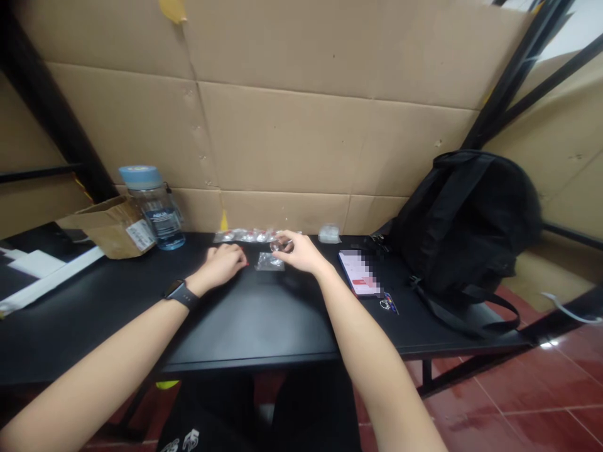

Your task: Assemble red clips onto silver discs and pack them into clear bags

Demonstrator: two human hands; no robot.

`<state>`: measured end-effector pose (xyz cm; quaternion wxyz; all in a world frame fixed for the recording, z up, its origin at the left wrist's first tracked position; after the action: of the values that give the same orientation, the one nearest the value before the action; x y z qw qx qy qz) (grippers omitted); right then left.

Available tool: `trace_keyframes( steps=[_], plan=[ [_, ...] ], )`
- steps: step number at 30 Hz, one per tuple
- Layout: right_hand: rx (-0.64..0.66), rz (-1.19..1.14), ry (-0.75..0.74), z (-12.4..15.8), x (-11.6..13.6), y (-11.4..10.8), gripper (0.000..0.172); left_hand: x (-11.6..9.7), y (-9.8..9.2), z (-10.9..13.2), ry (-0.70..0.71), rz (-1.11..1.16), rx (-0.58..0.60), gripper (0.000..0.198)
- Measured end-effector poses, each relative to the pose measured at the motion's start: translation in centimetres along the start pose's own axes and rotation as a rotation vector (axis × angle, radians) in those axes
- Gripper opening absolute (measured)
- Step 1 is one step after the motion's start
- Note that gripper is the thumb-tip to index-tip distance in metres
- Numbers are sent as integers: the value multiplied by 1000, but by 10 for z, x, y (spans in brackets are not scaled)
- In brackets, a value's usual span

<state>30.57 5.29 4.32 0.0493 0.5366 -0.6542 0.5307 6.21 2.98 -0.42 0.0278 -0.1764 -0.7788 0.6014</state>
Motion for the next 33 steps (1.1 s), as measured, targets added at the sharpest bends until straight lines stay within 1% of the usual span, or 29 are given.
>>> trace_keyframes(
  steps=[2,5,9,11,13,15,18,20,22,26,29,33],
  plan=[
    [5,-32,2,0,1,1,44,-2,-3,1,15,7,-35,18],
    [10,-111,7,0,7,4,46,-9,-18,3,27,87,-132,19],
    [2,-294,24,0,19,8,46,-27,-46,10,66,359,-248,19],
    [1,-407,20,0,25,11,49,-35,-56,14,96,499,-313,17],
    [1,-504,12,0,29,13,52,-42,-57,16,117,637,-353,15],
    [2,-570,5,1,31,15,54,-45,-54,17,125,759,-376,13],
    [24,-625,-4,2,33,17,58,-48,-50,17,114,858,-390,17],
    [40,-651,-9,2,34,18,59,-49,-50,18,103,842,-390,21],
    [48,-675,-10,2,35,19,60,-51,-54,20,103,779,-394,20],
    [61,-707,-9,2,35,21,63,-56,-61,24,100,557,-422,18],
    [70,-703,-1,2,34,23,65,-61,-63,26,89,403,-444,17],
    [80,-695,5,2,32,25,66,-66,-64,29,109,328,-473,20]
  ],
)
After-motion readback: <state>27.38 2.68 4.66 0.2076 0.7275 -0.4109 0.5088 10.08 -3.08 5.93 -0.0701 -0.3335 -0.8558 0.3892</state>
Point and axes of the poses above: each hand's wrist, its own z-axis away from the middle knuckle, its own y-axis out of the palm, x = y × z, the point moved 4 cm from there along -z, towards the middle knuckle, and after that the axes turned 1 degree about x, right-handed, at the moved point
